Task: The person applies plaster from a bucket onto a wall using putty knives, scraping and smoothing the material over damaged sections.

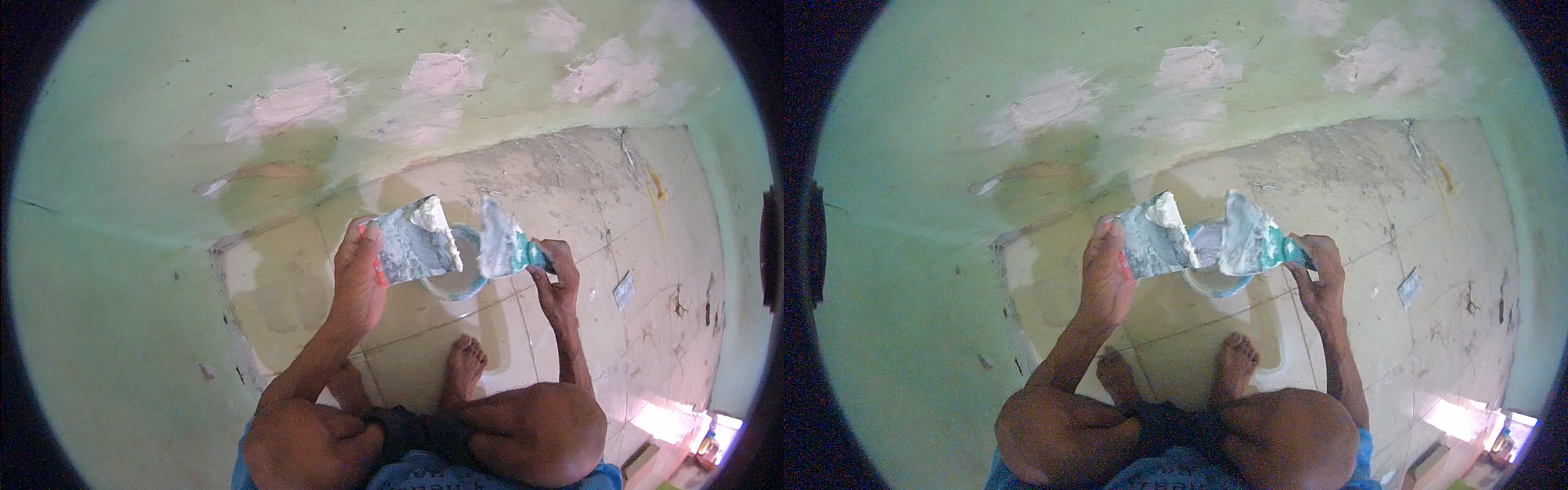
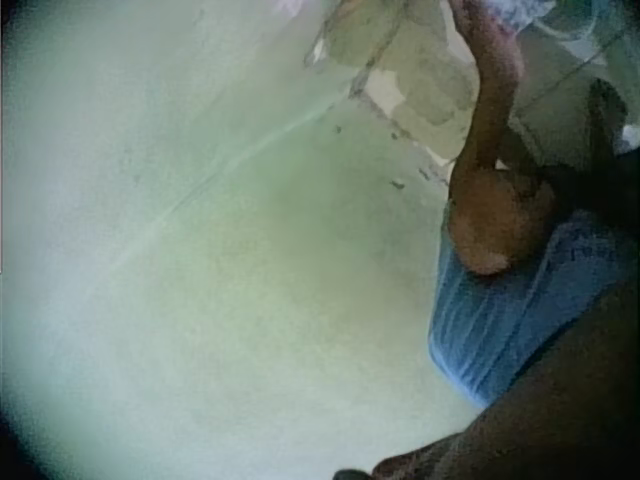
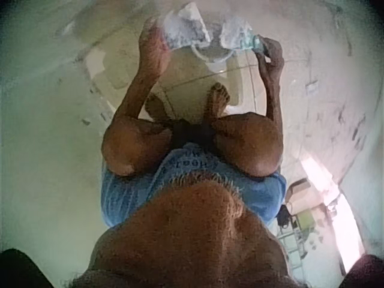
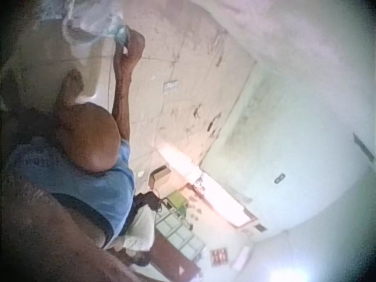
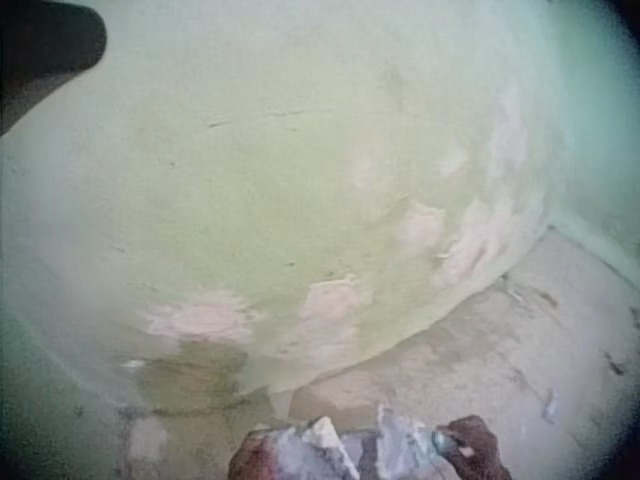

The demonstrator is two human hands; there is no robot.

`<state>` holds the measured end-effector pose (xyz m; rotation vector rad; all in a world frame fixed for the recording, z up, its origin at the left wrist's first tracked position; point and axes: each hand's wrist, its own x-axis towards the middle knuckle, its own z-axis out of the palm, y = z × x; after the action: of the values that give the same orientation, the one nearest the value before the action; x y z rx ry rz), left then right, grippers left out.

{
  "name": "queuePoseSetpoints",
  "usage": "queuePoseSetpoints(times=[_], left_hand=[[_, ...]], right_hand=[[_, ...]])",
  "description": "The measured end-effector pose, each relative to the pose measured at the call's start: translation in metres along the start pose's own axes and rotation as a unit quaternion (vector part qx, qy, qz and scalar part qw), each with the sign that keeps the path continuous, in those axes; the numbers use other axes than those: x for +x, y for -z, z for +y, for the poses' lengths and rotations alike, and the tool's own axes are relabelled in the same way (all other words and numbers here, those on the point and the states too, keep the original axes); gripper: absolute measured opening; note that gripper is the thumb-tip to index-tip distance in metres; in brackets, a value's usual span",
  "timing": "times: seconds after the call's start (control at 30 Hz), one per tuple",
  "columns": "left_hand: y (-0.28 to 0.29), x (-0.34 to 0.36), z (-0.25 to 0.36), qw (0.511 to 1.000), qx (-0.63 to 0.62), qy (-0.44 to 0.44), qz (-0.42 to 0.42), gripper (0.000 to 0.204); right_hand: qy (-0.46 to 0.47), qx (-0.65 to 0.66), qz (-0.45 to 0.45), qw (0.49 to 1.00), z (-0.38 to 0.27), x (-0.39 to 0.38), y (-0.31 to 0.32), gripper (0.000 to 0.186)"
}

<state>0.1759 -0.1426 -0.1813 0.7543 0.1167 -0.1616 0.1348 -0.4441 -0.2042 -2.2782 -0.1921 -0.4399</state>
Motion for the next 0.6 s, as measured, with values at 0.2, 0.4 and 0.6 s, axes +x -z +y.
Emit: queuePoseSetpoints(times=[0.2, 0.4, 0.6], left_hand=[[0.007, -0.001, -0.008, 0.994, 0.003, 0.11, -0.006, 0.019], [0.022, 0.0, 0.005, 1.0, 0.004, -0.005, -0.007, 0.015], [0.013, 0.015, 0.021, 0.995, 0.05, -0.082, 0.007, 0.02]], right_hand=[[-0.038, 0.121, -0.04, 0.991, -0.058, 0.028, -0.029, 0.035], [0.018, -0.037, -0.054, 0.998, 0.008, 0.012, -0.032, 0.029], [-0.376, 0.318, -0.127, 0.861, -0.054, -0.009, 0.007, 0.03]])
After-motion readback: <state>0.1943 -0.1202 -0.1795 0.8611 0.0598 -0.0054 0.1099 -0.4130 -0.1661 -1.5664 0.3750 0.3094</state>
